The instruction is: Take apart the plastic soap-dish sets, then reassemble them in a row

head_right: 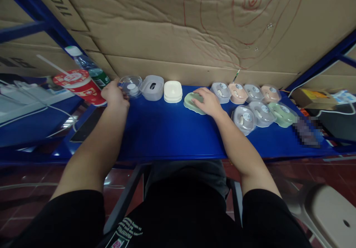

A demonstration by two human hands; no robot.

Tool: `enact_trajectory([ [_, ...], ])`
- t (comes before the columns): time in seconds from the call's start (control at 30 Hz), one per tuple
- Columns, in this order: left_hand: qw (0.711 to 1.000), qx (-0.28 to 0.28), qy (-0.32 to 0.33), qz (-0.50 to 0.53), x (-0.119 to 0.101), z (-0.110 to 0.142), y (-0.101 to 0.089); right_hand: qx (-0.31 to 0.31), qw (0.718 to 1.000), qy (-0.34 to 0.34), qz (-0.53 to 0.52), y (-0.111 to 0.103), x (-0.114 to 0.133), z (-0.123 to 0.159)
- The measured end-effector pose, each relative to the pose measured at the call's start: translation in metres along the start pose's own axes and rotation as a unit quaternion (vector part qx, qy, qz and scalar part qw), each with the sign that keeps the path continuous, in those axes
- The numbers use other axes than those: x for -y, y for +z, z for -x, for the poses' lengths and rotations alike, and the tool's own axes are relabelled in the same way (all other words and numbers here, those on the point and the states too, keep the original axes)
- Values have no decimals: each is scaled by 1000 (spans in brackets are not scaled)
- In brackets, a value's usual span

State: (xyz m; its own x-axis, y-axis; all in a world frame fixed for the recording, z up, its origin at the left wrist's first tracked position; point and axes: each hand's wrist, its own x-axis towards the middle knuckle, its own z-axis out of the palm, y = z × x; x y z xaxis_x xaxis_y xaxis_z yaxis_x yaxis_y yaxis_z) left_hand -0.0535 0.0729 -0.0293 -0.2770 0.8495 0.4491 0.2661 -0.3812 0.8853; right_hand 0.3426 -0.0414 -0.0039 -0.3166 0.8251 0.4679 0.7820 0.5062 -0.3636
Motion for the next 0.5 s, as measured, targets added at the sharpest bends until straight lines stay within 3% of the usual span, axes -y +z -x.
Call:
enact_trajectory([
  [0.17, 985, -120, -126, 22, -13, 4, 6, 62, 998, 10, 31, -8, -2, 1],
  [0.23, 981, -158, -113, 22, -25, 12, 13, 103, 993, 28, 51, -8, -5, 3],
  [0.3, 987, -154, -39, 23, -38, 25, 21, 145, 986, 46, 73, -6, -9, 5],
  [0.4, 996, -57, 63, -14, -55, 50, 32, 174, 979, 52, 91, -1, -12, 7],
  [0.5, 978, 108, 127, -127, -71, 77, 39, 177, 982, 27, 65, 1, -8, 6],
])
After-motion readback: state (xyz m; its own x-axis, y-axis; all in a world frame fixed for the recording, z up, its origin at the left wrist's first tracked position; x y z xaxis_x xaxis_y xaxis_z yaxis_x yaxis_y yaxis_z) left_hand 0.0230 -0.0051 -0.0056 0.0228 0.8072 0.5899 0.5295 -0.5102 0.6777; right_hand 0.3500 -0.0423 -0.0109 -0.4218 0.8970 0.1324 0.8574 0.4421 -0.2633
